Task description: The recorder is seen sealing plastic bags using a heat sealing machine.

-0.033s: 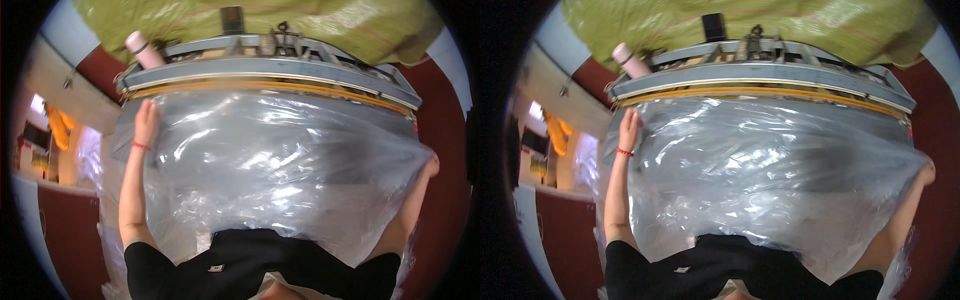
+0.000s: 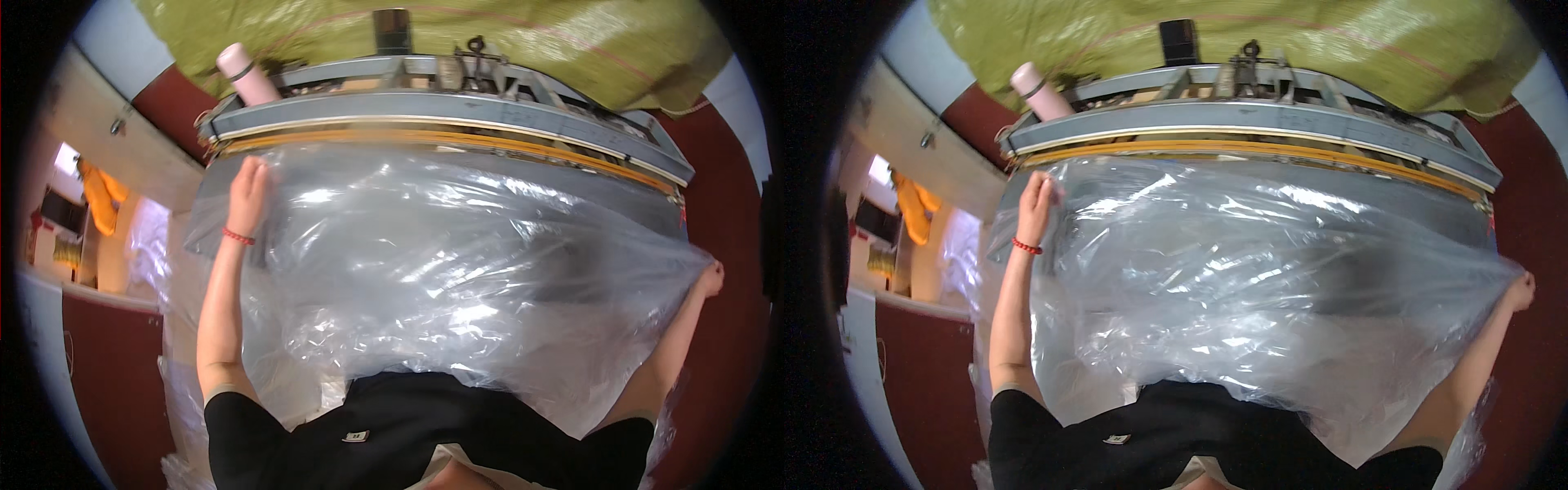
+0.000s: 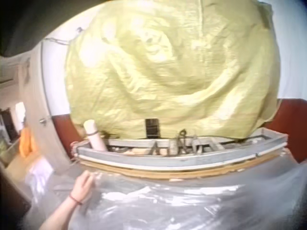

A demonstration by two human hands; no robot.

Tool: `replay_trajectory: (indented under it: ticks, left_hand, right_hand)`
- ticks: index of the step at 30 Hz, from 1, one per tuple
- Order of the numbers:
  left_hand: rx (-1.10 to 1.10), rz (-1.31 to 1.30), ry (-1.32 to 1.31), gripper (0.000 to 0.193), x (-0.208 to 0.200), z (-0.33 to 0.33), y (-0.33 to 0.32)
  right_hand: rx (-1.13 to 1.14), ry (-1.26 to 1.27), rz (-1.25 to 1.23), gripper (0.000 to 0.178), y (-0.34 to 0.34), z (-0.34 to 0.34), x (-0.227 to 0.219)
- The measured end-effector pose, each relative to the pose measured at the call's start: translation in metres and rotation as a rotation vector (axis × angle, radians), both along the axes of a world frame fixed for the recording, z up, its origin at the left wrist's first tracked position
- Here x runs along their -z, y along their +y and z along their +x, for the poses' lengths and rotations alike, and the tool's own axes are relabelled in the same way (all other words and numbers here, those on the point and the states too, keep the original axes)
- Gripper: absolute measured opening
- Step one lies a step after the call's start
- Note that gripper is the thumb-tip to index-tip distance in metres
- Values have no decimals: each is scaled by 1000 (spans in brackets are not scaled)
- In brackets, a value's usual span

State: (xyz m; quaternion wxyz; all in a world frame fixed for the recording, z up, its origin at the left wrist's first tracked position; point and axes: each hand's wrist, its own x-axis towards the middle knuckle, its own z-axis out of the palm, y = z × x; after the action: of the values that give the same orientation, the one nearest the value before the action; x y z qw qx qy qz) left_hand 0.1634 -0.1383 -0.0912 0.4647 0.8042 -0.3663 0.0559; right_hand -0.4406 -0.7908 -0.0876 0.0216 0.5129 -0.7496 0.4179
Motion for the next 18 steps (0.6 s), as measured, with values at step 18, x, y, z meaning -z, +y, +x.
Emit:
replay_trajectory:
  ticks: [18]
  left_hand:
    - [161,209,271,13,-75,-110,68]
  right_hand:
    - [-2373,-297,664,16,403,449,0]
